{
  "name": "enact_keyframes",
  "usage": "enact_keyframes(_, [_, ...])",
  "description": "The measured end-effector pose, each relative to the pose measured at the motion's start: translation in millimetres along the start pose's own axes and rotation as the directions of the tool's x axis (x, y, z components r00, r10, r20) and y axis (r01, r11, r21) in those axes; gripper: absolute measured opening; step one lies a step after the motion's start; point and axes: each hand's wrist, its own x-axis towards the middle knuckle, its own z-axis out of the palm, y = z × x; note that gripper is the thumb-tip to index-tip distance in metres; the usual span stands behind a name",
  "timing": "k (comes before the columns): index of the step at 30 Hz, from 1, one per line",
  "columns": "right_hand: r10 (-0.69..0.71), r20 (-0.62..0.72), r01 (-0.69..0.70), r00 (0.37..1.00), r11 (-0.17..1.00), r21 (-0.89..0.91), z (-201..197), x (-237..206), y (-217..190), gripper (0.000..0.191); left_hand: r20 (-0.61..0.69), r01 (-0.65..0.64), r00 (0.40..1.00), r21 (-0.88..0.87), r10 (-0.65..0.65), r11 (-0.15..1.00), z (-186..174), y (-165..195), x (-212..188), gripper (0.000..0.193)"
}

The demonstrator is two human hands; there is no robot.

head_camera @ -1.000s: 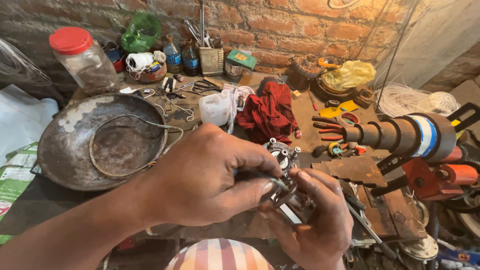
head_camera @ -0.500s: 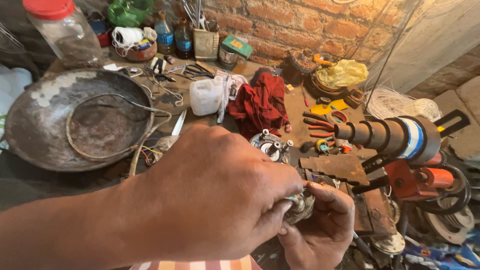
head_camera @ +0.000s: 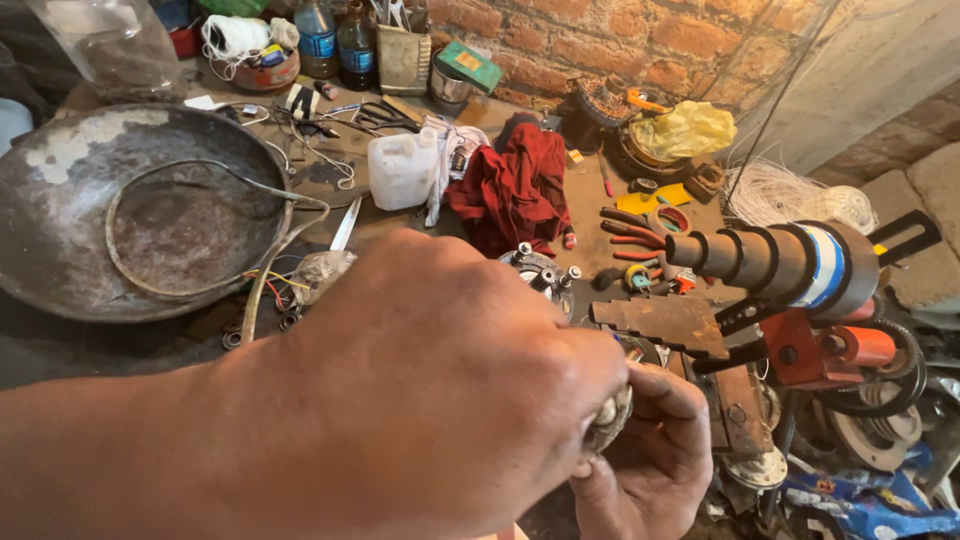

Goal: The person assembles a small electrical component by hand, inserting a blue plastic piece into a metal housing and tightening it. They then attach the assembled unit to a larger cylindrical motor-like device, securing it with bolts.

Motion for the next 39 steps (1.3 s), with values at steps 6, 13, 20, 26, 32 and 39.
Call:
enact_keyframes(6, [0.094, 0.017, -0.093, 0.995, 0.993, -0.070, -2.9, 3.4, -9.1, 0.070, 0.005, -0.006, 1.000, 0.041, 0.006, 0.999, -2.7, -4.1, 0.6, 0.021])
enact_keyframes(13, [0.088, 0.086, -0.093, 0.992, 0.994, 0.050, -7.4, -0.5, -5.8, 0.070, 0.009, -0.051, 0.999, -0.037, 0.051, 0.998, -2.9, -3.2, 2.5, 0.013])
enact_keyframes(20, [0.126, 0.172, -0.139, 0.977, 0.988, 0.061, -17.9, -1.8, -1.4, 0.074, 0.012, -0.052, 0.999, -0.032, 0.052, 0.998, 1.2, -5.9, 6.6, 0.011])
enact_keyframes(26, [0.205, 0.167, -0.208, 0.964, 0.978, -0.002, -30.5, -2.3, 1.3, 0.058, 0.071, 0.067, 0.996, -0.112, -0.059, 0.991, -2.5, -9.7, 8.5, 0.015])
enact_keyframes(32, [0.409, 0.431, -0.464, 0.804, 0.886, 0.024, -16.1, -5.6, 22.0, 0.034, 0.201, 0.370, 0.927, -0.361, -0.316, 0.856, 13.8, -28.0, 1.2, 0.027])
enact_keyframes(39, [0.253, 0.516, -0.210, 0.818, 0.967, -0.141, 28.9, -3.1, 18.9, 0.045, 0.560, 0.732, 0.675, -0.588, -0.480, 0.344, 56.5, -71.9, -14.2, 0.043])
